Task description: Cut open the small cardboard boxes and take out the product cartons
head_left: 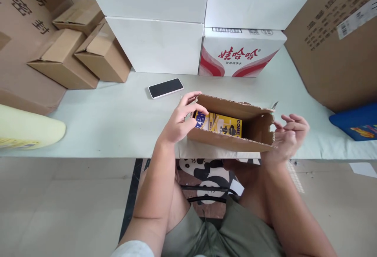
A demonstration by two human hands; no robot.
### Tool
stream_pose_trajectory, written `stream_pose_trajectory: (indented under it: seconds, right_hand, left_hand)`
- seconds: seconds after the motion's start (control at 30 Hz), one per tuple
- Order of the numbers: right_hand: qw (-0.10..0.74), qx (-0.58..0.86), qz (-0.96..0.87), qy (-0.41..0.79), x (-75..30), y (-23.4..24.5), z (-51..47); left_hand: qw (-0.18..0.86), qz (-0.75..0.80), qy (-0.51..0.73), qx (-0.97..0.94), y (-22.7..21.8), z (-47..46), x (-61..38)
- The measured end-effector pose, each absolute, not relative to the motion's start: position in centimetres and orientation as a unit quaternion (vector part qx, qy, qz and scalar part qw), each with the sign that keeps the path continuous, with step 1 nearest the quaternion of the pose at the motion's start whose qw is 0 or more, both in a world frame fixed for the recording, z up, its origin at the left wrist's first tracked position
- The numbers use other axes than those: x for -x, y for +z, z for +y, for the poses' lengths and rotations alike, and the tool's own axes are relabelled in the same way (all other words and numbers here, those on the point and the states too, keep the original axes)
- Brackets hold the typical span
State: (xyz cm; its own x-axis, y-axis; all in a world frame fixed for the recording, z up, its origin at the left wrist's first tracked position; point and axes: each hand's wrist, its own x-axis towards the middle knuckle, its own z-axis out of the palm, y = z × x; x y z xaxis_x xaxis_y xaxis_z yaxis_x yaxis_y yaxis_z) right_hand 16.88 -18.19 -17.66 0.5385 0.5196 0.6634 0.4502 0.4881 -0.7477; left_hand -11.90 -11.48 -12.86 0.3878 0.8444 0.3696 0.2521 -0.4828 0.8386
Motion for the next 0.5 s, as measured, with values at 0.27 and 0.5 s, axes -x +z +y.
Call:
stream_pose_trajectory:
  seconds: [0.27,0.5]
  right_hand:
    - [0.487,0.464,-0.74,-0.015,-16.0,-7.6,-21.0]
    - [-0.045,0.44,-0.895,0.057,-13.1,-2.8,-17.6]
  left_hand:
    - [0.38,0.361,0.316,-0.791,-10.8,-13.0,13.2]
    - [0.406,0.341,0.252,-0.81,-9.4,-14.6,14.3]
